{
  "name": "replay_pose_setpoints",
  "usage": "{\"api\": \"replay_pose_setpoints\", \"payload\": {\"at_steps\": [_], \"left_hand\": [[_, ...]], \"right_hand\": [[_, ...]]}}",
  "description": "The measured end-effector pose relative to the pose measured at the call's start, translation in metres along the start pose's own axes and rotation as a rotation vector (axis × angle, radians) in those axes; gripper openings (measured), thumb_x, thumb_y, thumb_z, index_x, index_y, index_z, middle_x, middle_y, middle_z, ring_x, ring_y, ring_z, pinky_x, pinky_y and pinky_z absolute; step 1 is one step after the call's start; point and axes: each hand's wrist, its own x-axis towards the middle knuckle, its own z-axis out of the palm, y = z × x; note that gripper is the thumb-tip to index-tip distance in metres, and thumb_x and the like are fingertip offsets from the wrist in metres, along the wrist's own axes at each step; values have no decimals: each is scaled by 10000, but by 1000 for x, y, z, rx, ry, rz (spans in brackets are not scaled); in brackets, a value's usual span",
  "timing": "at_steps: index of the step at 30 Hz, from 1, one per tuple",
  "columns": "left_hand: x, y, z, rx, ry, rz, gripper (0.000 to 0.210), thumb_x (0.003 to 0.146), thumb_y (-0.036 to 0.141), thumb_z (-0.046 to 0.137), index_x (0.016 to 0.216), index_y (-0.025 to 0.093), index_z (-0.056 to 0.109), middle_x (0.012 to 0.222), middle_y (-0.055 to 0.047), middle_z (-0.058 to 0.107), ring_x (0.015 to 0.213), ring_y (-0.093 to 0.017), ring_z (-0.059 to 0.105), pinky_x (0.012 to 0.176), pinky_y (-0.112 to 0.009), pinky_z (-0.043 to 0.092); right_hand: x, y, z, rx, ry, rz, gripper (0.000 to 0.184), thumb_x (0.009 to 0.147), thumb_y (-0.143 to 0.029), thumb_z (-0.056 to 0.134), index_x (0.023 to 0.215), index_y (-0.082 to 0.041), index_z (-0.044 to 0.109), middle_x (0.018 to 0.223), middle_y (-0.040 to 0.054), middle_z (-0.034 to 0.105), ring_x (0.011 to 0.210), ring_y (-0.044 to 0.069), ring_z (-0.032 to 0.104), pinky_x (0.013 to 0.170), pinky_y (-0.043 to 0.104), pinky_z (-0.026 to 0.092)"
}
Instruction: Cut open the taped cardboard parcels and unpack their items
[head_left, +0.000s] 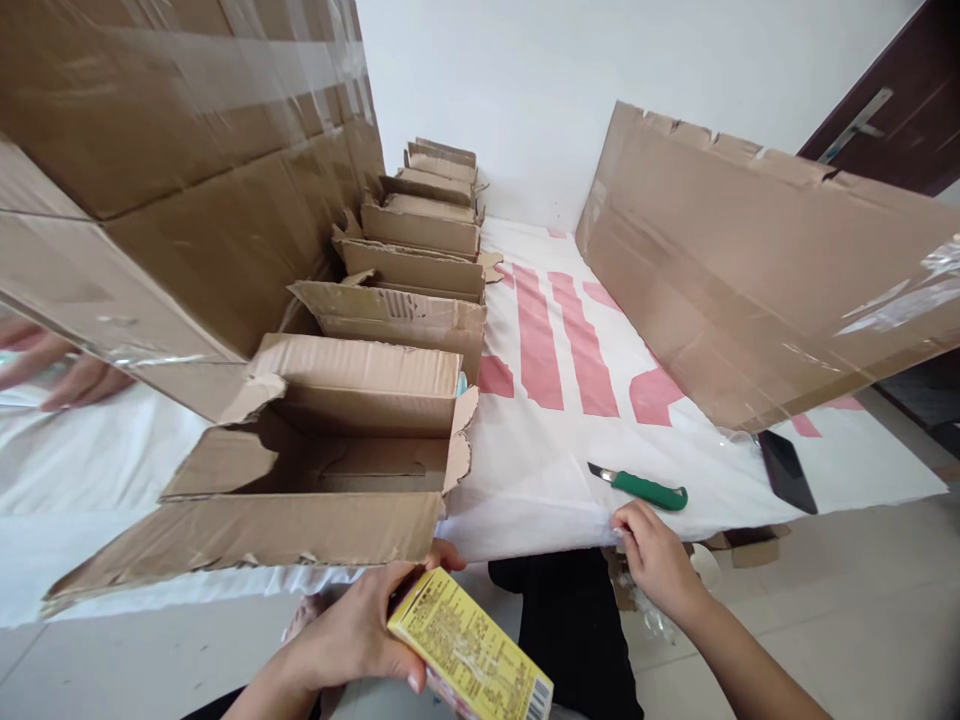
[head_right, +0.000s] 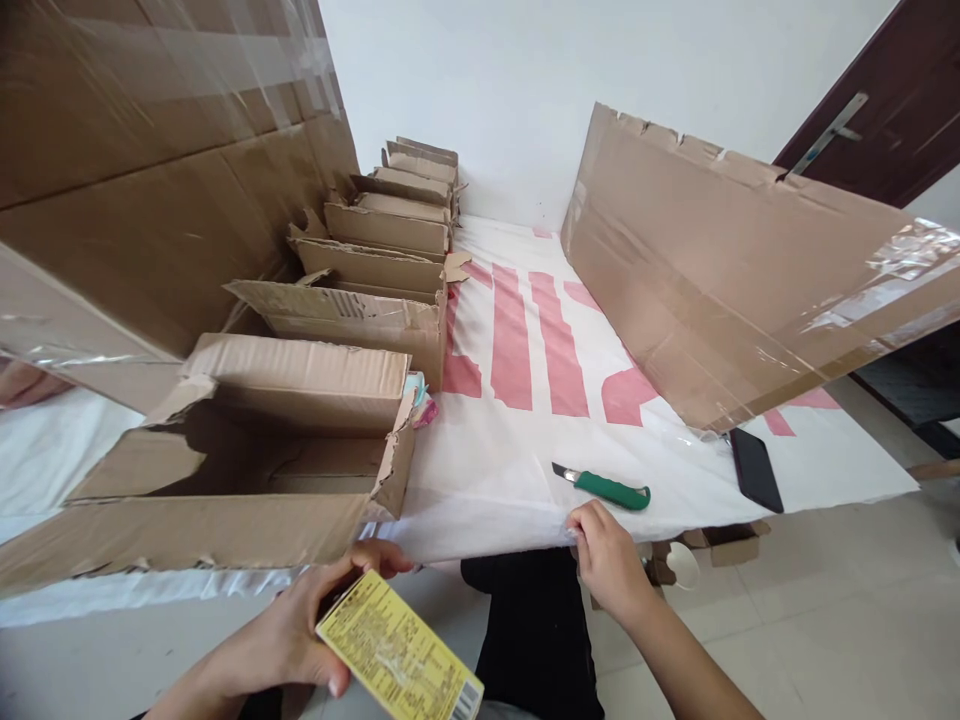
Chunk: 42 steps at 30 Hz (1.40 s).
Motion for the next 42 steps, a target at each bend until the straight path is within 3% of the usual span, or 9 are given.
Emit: {"api": "replay_pose_setpoints", "payload": {"at_steps": [14,22,27,37,42], "left_hand": [[1,2,1,25,16,33,793,475,675,799,1073,209,566,1206,-116,586,1109,-334,539,913,-399,451],[1,4,1,39,21,32,811,485,685,788,1103,217,552,1220,-111,587,1104,-329,548,913,-393,456],[1,4,1,40,29,34,805,479,694,783,1087,218,556,1217,-114,589,1107,-334,549,908,-396,460],[1,0,1,40,23,28,792,482,651,812,1097,223,554,1225,-109,580,1111,-332,543,933,-406,443],[1,0,1,29,20,21,799,478,644,817,1105,226,551,1229,-109,579,1116,-336,540,925,-404,444]], "right_hand": [[-5,15,-2,3,77,207,107,849,-239,429,882,-231,531,842,28,634,711,184,593,673,317,486],[-4,16,1,-9,56,166,155,807,-185,457,936,-222,536,918,37,621,746,180,610,705,326,511],[-6,7,1,-45,-4,55,230,820,-112,425,961,-222,571,961,51,610,888,205,617,770,343,520],[-12,1,10,-99,-49,-32,297,882,-136,445,1136,-195,585,1028,99,583,961,242,589,825,401,522],[-7,-5,8,9,-115,21,196,885,-143,466,1001,-218,604,950,59,601,871,206,606,782,349,512]]}}
